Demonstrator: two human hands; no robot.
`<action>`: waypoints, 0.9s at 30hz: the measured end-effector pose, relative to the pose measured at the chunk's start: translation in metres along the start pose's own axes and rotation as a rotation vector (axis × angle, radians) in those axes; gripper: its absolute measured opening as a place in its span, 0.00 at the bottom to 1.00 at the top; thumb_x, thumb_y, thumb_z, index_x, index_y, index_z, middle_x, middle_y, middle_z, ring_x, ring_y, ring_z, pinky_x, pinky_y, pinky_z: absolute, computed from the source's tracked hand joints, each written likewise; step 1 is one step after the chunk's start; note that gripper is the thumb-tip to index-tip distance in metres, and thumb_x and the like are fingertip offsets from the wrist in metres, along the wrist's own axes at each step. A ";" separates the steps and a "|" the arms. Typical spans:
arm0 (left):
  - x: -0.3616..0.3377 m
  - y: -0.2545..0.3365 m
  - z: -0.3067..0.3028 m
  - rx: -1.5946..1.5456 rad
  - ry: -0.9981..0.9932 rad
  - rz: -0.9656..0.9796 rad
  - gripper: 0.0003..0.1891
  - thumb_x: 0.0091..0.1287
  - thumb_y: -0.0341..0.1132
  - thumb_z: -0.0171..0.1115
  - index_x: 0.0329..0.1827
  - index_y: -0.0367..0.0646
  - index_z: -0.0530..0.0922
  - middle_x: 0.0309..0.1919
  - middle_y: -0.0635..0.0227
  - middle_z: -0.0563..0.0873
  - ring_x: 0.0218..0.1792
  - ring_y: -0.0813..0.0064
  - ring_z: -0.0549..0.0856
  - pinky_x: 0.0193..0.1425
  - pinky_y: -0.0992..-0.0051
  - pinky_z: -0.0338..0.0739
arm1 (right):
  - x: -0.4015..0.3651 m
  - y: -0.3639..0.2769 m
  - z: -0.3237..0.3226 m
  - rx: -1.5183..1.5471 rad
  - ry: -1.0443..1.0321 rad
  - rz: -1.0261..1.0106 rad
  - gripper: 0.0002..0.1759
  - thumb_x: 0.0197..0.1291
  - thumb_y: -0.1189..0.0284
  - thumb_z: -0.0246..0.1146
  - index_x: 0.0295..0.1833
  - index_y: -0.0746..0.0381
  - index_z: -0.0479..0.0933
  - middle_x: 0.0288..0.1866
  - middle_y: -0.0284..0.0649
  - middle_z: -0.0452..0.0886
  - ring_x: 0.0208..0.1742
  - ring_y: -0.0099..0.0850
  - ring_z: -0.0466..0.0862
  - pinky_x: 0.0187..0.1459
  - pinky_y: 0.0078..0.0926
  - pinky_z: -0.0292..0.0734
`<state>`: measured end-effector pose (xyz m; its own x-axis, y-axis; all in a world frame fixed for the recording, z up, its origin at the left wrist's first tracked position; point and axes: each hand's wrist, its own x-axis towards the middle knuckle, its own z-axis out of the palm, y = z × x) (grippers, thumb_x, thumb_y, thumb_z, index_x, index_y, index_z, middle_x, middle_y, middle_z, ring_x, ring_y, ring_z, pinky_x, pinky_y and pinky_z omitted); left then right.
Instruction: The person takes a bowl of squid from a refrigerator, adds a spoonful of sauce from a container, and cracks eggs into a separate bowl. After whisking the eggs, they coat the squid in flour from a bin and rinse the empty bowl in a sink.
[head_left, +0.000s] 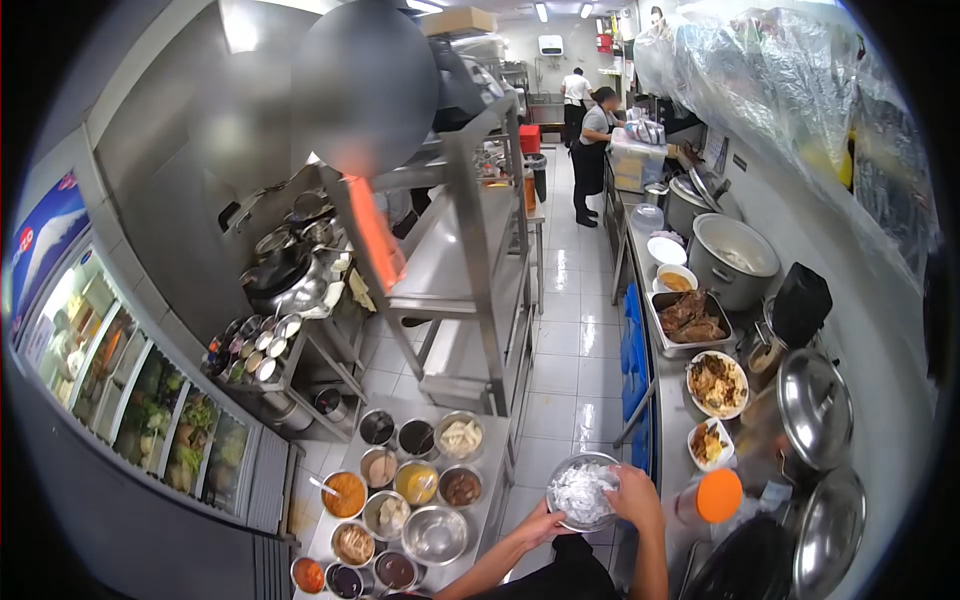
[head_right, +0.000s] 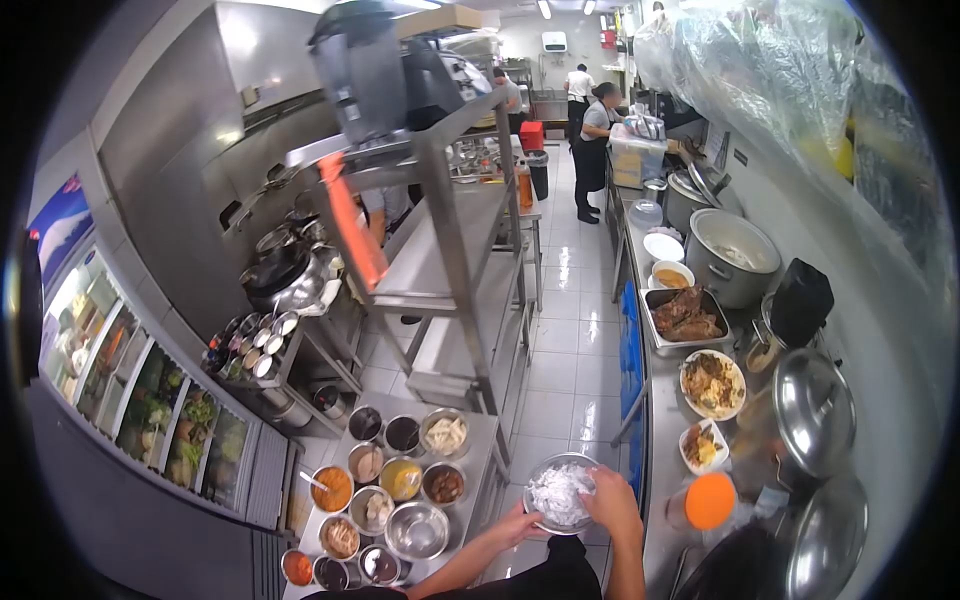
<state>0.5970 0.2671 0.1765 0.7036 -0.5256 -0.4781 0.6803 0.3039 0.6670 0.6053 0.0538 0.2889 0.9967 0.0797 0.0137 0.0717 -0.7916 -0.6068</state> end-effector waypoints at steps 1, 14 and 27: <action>0.028 0.009 -0.006 -0.023 0.016 -0.008 0.37 0.67 0.21 0.57 0.77 0.49 0.52 0.68 0.57 0.73 0.61 0.57 0.82 0.58 0.54 0.86 | 0.023 0.010 -0.012 0.030 -0.008 0.031 0.24 0.52 0.68 0.72 0.55 0.67 0.81 0.55 0.52 0.84 0.55 0.53 0.83 0.58 0.44 0.78; 0.287 0.215 -0.049 -0.085 0.216 0.126 0.37 0.64 0.17 0.51 0.78 0.43 0.53 0.69 0.51 0.71 0.64 0.52 0.79 0.60 0.53 0.85 | 0.454 0.129 -0.049 0.441 -0.145 -0.206 0.23 0.59 0.69 0.70 0.57 0.72 0.79 0.56 0.55 0.84 0.58 0.48 0.84 0.61 0.38 0.75; 0.632 0.516 -0.032 0.048 0.108 0.211 0.35 0.67 0.19 0.46 0.78 0.43 0.50 0.68 0.53 0.72 0.63 0.58 0.81 0.56 0.59 0.88 | 0.859 0.255 -0.103 0.860 -0.052 -0.020 0.20 0.68 0.74 0.62 0.63 0.68 0.74 0.56 0.43 0.82 0.51 0.31 0.84 0.52 0.27 0.80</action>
<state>1.3991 0.1176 0.2003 0.8486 -0.3658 -0.3822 0.5074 0.3587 0.7835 1.4836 -0.1419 0.2278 0.9911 0.1327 0.0074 0.0152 -0.0580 -0.9982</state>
